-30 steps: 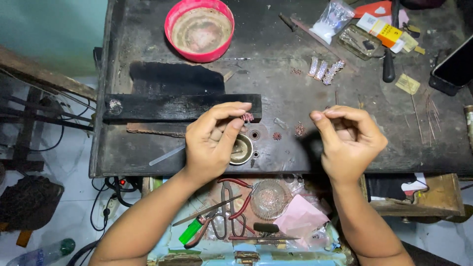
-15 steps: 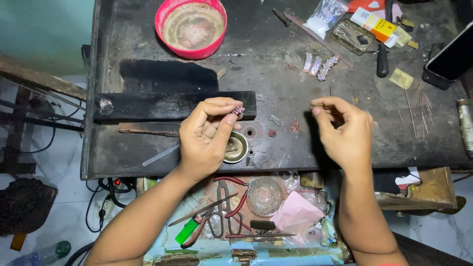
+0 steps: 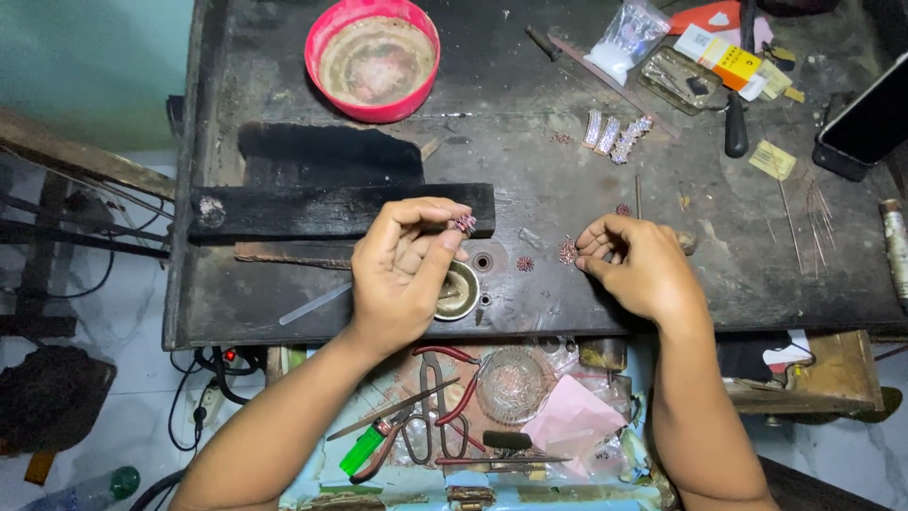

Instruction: A person is refining a jewelry piece by carefully setting small red stones into a metal frame at a workshop bench.

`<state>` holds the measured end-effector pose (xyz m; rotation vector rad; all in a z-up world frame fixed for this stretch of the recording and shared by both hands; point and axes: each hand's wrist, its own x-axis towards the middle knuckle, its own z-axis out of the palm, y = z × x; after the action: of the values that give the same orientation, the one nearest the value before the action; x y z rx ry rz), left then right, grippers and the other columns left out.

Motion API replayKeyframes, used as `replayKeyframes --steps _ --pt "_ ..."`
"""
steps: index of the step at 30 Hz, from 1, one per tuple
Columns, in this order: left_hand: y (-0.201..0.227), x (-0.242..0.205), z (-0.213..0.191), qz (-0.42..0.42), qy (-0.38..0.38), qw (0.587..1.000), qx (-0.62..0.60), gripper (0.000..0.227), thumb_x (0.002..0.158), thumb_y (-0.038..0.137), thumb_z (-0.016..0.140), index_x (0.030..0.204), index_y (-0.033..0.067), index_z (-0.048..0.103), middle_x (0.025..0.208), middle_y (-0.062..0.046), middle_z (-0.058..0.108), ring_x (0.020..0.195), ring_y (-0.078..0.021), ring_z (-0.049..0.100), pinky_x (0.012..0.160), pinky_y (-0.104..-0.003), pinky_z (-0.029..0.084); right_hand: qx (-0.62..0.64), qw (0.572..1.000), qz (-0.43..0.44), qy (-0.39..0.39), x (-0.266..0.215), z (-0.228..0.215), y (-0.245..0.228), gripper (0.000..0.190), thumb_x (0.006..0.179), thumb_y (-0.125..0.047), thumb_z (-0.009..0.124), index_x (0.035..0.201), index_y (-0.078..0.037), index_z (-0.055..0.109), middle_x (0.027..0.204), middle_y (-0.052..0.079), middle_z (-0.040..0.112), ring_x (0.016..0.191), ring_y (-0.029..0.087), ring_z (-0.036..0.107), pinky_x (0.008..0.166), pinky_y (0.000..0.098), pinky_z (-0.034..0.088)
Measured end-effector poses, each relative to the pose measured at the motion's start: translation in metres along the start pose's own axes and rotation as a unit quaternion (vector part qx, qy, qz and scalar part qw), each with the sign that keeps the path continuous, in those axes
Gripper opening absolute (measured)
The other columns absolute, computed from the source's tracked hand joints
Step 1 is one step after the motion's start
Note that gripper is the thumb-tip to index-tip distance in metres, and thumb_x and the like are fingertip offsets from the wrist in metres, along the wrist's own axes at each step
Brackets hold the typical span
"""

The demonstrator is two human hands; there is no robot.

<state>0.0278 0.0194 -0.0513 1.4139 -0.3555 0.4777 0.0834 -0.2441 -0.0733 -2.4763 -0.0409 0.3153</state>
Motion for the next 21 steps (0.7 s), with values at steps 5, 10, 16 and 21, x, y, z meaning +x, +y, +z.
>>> replayKeyframes --steps 5,10,16,21 --pt "-0.002 -0.001 0.0 -0.006 -0.002 1.0 -0.012 0.013 0.098 -0.006 0.061 0.11 -0.0102 0.057 0.108 -0.024 0.069 0.085 -0.0193 0.072 0.071 -0.025 0.065 -0.003 1.0 0.012 -0.009 0.0 -0.001 0.003 0.02 0.077 -0.004 0.076 0.095 -0.01 0.081 0.078 0.008 0.079 0.066 0.025 0.068 0.068 0.0353 0.054" --pt "0.0 -0.001 0.001 -0.002 0.0 1.0 -0.019 0.014 0.098 -0.007 0.06 0.111 -0.01 0.056 0.109 -0.024 0.069 0.088 -0.0188 0.071 0.073 -0.026 0.065 0.034 0.998 -0.016 0.052 -0.011 -0.007 -0.008 0.022 0.079 0.001 0.07 0.099 -0.006 0.078 0.083 0.011 0.079 0.074 0.027 0.073 0.071 0.0361 0.057" --pt "-0.002 -0.003 0.002 0.01 0.003 1.0 -0.009 0.017 0.097 -0.009 0.061 0.113 -0.0125 0.061 0.11 -0.024 0.069 0.089 -0.0207 0.07 0.072 -0.029 0.066 0.302 0.916 -0.205 0.164 -0.032 0.012 -0.04 0.015 0.084 0.012 0.075 0.095 0.004 0.07 0.087 0.016 0.073 0.087 0.023 0.075 0.085 0.0334 0.063" --pt "0.005 0.002 0.003 0.033 -0.017 0.999 0.035 0.022 0.096 -0.009 0.062 0.118 -0.012 0.066 0.109 -0.023 0.069 0.087 -0.0216 0.07 0.073 -0.032 0.066 0.241 0.879 -0.343 0.226 -0.059 0.015 -0.077 0.01 0.086 -0.001 0.08 0.094 -0.005 0.079 0.09 0.013 0.074 0.099 0.03 0.074 0.087 0.0388 0.061"
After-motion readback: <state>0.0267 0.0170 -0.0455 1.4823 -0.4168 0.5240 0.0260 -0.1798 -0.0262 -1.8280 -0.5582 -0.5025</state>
